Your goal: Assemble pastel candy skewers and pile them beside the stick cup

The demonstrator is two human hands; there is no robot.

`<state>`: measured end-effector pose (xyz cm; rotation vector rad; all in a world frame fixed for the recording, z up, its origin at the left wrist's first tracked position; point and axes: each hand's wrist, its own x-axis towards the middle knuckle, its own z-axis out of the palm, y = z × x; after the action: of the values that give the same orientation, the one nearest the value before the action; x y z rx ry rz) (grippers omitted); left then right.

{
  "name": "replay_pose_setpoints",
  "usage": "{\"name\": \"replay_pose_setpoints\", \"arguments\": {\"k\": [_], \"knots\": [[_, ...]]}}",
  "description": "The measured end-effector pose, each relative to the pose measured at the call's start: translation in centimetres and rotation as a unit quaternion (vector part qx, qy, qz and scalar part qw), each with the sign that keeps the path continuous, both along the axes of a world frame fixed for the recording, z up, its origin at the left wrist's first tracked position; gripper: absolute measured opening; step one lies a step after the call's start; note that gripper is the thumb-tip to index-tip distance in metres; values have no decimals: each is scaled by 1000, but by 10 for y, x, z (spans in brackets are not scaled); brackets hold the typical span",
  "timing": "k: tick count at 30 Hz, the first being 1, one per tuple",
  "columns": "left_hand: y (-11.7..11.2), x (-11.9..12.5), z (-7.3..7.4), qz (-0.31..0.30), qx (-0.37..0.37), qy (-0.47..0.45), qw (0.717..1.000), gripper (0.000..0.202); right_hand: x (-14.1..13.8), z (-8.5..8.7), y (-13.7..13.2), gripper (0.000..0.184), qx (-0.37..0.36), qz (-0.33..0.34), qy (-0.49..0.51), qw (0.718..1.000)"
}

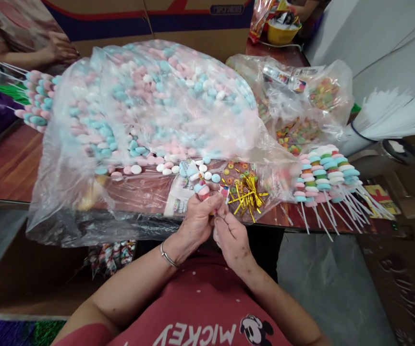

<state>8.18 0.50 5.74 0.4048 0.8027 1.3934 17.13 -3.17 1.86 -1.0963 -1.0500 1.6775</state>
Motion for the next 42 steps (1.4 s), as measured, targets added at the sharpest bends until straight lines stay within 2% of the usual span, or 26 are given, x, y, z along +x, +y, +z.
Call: {"name": "replay_pose_setpoints", "arguments": {"k": [5, 8, 11, 14, 16, 19, 21, 23, 25, 28, 31, 33, 35, 38, 40, 42], "knots": [[4, -22, 2, -26, 38, 21, 999, 49, 5, 9, 5, 34, 41, 8, -19, 999], [15, -42, 7, 35, 52, 23, 998, 55, 8, 11, 4, 34, 73, 23, -63, 995], [26, -51, 11, 92, 37, 21, 995, 48, 7, 10, 3, 31, 94, 50, -102, 989], [33, -52, 13, 96, 4, 8, 995, 31, 7, 10, 2, 27, 123, 78, -153, 977], [37, -54, 13, 103, -13, -12, 994, 24, 10, 10, 1, 23, 182, 80, -223, 954], [39, -56, 13, 121, -31, -31, 992, 24, 14, 9, -2, 23, 290, 46, -351, 889], [37, -53, 11, 114, -27, -33, 993, 26, 13, 7, -3, 27, 332, 24, -405, 852], [29, -43, 7, 89, -15, -37, 995, 29, 10, 5, -4, 29, 349, 11, -424, 836], [19, -31, 4, 53, -9, -44, 998, 33, 5, 4, -3, 27, 338, 6, -411, 846], [7, -15, 2, 20, -2, -49, 999, 34, 1, 4, -2, 24, 257, 3, -336, 906], [0, -8, 4, 30, 20, -26, 999, 32, 0, 4, -1, 27, 146, -4, -200, 969], [-3, -5, 5, 43, 31, 7, 999, 30, -1, 5, 0, 32, 101, -17, -125, 987], [-6, -2, 3, 44, 33, 40, 998, 28, -2, 7, 2, 35, 84, -31, -98, 991], [-13, 0, -4, 30, 29, 85, 995, 29, -3, 9, 4, 35, 99, -42, -113, 988], [-17, -1, -9, 25, 36, 116, 992, 32, 1, 12, 6, 30, 142, -17, -153, 978], [-18, -6, -9, 32, 58, 144, 987, 32, 8, 18, 9, 27, 227, -9, -234, 945]]}}
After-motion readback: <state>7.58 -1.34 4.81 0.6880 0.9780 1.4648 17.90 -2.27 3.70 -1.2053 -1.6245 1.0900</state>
